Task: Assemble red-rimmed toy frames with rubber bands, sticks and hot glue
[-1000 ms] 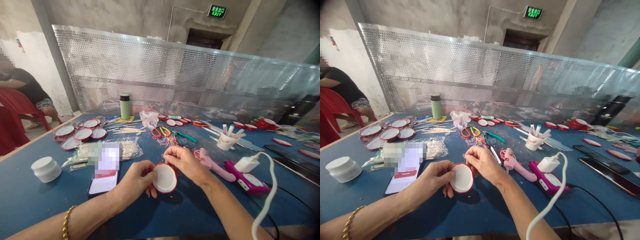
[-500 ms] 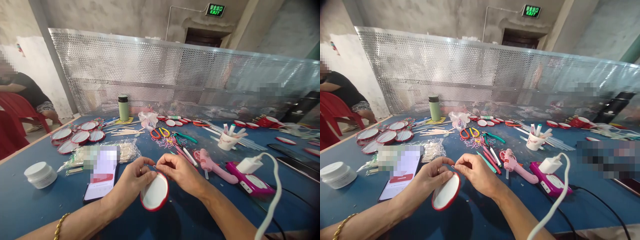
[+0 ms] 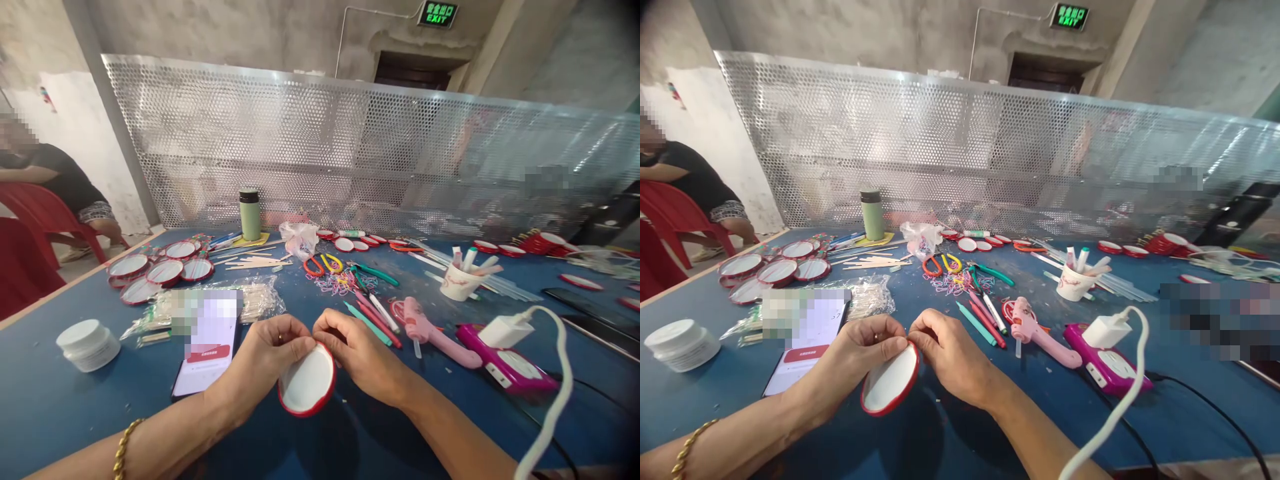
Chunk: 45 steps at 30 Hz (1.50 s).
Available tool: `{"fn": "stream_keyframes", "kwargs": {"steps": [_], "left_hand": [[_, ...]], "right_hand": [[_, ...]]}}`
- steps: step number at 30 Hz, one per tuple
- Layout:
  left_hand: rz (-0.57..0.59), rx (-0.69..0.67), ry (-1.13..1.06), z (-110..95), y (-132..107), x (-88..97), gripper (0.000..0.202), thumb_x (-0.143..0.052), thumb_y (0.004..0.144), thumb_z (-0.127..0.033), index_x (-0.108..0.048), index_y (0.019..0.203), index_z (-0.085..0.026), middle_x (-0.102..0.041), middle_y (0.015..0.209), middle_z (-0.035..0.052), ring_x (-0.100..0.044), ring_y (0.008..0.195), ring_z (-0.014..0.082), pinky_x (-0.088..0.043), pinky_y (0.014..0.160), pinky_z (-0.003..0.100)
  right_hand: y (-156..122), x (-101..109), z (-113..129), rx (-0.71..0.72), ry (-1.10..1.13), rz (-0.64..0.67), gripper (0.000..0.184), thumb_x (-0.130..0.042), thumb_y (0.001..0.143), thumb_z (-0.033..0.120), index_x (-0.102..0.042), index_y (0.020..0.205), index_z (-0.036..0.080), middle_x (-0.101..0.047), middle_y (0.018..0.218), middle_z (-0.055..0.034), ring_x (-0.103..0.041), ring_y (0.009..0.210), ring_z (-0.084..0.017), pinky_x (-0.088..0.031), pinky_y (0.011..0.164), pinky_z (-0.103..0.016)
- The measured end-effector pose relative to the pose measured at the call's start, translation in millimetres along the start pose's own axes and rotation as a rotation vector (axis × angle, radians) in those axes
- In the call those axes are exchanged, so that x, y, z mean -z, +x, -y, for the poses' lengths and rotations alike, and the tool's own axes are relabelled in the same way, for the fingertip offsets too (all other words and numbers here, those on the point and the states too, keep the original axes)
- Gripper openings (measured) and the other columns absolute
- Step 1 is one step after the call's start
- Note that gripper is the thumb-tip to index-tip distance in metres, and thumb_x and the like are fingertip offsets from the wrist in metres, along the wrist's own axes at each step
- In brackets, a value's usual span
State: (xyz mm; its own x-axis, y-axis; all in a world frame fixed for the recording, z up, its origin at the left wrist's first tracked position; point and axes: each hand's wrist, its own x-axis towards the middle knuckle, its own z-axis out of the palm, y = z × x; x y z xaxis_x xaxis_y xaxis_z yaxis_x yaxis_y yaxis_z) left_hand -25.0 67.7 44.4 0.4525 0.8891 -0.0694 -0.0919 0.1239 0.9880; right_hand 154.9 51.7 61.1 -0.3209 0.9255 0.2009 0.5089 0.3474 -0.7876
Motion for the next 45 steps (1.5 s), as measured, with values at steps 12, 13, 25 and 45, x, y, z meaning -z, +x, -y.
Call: {"fn": "stream_keyframes", "kwargs": {"steps": [12,13,25,45], "left_hand": [[0.497,0.287,-0.305,-7.2,-9.9,2.4,0.049,-0.087,0.062,-0.033,-0.057,0.099,-0.019,-0.065,0.057,-0.0019,-0.051,0.038,0.0067,-0.035,0.039,0.013],[0.525,0.289,-0.287,-7.6,-11.2,2.6,0.050,-0.088,0.060,-0.031,-0.059,0.098,-0.018,-0.065,0.058,-0.0020,-0.051,0.039,0.0056,-0.036,0.041,0.013],[0.571,0.255,-0.120,-13.3,-14.9,0.6,0.051,-0.087,0.061,-0.038,-0.069,0.103,-0.016,-0.065,0.065,-0.0020,-0.053,0.052,0.0062,-0.040,0.053,0.017],[-0.169,-0.382,0.913,-25.6,-2.1,17.2,0.023,-0.039,0.095,-0.030,-0.058,0.086,-0.019,-0.062,0.071,0.0024,-0.053,0.061,0.0140,-0.034,0.056,0.024]], "right_hand": [[-4.2,2.6,10.4,0.049,0.136,-0.031,0.029,-0.042,0.101,0.038,-0.046,0.078,0.021,-0.052,0.069,0.0035,-0.048,0.065,-0.012,-0.039,0.063,-0.024],[-4.2,2.1,10.7,0.044,0.144,-0.027,0.029,-0.044,0.100,0.040,-0.046,0.078,0.021,-0.052,0.069,0.0034,-0.048,0.065,-0.012,-0.039,0.063,-0.024],[-2.5,1.4,5.0,-0.132,0.595,0.026,0.031,-0.047,0.098,0.046,-0.056,0.087,0.018,-0.048,0.054,0.0053,-0.043,0.044,-0.009,-0.035,0.045,-0.022],[-13.5,5.6,12.3,0.017,0.386,0.047,0.027,-0.060,0.091,0.044,-0.067,0.086,0.018,-0.048,0.055,0.0051,-0.038,0.041,-0.005,-0.028,0.040,-0.020]]}}
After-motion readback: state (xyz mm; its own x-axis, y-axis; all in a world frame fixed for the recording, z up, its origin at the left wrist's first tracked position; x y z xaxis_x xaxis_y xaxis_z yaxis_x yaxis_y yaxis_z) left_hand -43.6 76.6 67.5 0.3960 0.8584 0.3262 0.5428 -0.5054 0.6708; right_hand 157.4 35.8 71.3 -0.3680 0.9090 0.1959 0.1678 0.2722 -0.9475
